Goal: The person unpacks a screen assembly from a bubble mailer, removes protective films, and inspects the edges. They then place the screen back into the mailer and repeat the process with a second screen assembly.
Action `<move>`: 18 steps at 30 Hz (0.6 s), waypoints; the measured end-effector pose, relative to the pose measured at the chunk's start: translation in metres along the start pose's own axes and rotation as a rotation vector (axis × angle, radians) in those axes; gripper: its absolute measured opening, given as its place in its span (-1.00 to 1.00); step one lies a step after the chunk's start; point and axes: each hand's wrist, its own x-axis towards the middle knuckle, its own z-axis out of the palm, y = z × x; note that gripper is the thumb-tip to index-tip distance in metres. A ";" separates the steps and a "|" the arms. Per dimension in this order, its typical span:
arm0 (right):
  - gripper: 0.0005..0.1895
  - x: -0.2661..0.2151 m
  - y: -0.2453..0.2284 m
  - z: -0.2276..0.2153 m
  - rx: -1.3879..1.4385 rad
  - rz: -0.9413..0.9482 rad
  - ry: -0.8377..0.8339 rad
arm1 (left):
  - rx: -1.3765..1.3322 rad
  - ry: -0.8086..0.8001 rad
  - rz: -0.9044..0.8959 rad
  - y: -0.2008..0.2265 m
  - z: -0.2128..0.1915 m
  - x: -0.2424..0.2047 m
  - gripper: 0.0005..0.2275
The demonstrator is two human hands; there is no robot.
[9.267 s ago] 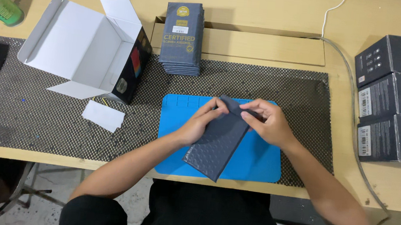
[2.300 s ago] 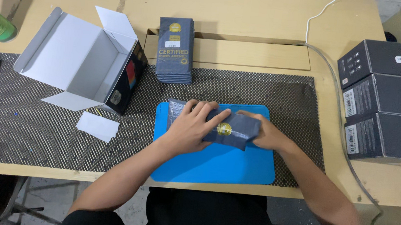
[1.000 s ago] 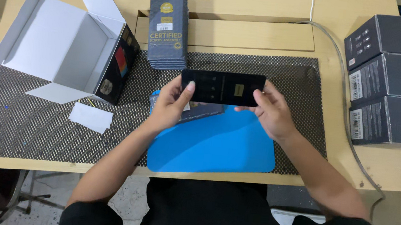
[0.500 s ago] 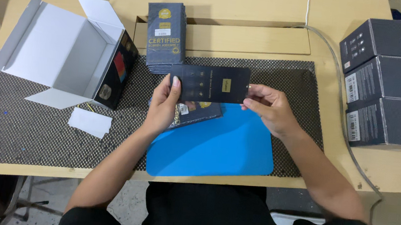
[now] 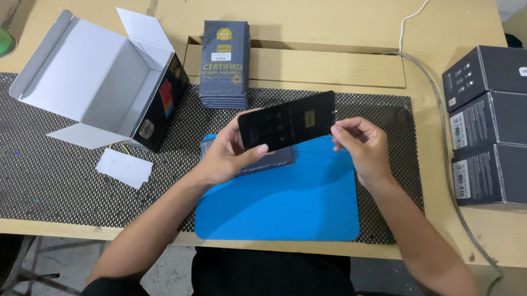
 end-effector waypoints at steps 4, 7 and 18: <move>-0.91 -0.005 -0.005 0.005 -0.397 -0.288 0.074 | 0.094 -0.079 0.000 -0.014 -0.004 -0.004 -0.58; -0.95 -0.010 -0.002 0.010 -0.546 -0.457 0.101 | 0.213 -0.057 -0.025 -0.041 -0.020 -0.010 -0.72; -0.94 -0.032 -0.002 0.033 -0.670 -0.861 -0.339 | 0.201 -0.014 -0.073 -0.013 0.003 0.002 -0.76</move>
